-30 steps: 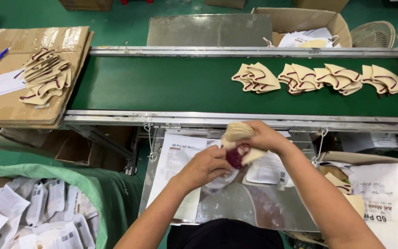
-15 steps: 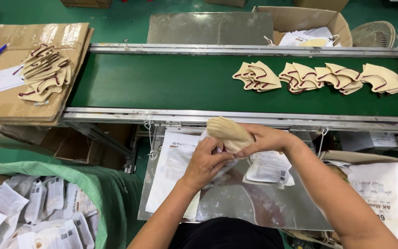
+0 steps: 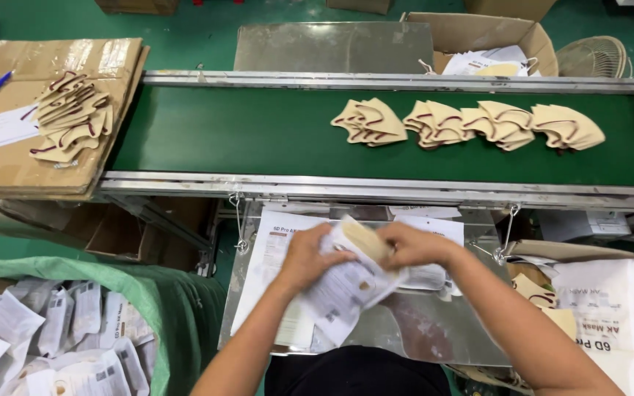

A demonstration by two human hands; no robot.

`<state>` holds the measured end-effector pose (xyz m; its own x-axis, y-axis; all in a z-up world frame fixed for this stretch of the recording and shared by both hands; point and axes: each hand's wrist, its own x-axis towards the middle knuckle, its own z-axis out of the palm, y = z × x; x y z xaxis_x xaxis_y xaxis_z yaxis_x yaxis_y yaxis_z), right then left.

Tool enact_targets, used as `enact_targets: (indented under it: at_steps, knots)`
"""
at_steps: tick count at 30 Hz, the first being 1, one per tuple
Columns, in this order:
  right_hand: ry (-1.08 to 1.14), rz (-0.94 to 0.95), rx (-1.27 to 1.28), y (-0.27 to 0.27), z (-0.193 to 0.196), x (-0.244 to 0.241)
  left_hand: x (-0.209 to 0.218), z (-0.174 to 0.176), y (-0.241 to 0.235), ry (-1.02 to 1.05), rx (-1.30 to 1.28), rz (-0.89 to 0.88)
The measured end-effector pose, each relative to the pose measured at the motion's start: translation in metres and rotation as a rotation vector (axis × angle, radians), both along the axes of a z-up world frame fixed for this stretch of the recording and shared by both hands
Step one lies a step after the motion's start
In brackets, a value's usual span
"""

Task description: The person picks up stacks of face masks from a conveyor belt, inserts them into plastic pouches, and stacks the completed packages on the workbench.

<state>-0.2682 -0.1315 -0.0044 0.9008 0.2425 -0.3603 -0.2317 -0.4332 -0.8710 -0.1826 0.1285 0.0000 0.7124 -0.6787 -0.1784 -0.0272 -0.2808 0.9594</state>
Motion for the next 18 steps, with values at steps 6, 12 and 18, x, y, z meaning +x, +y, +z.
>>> enact_targets:
  at_steps: [6,12,18]
  knots:
    - [-0.094,0.005,-0.007,-0.002,-0.028,-0.019,-0.007,0.007,-0.015,-0.068,-0.073,-0.068]
    - [-0.059,0.025,-0.058,0.009,-0.021,-0.038,-0.023,-0.02,-0.03,-0.422,-0.018,-0.154]
    - [-0.219,-0.023,-0.005,0.009,-0.064,-0.047,-0.031,-0.02,-0.031,-0.311,-0.13,-0.069]
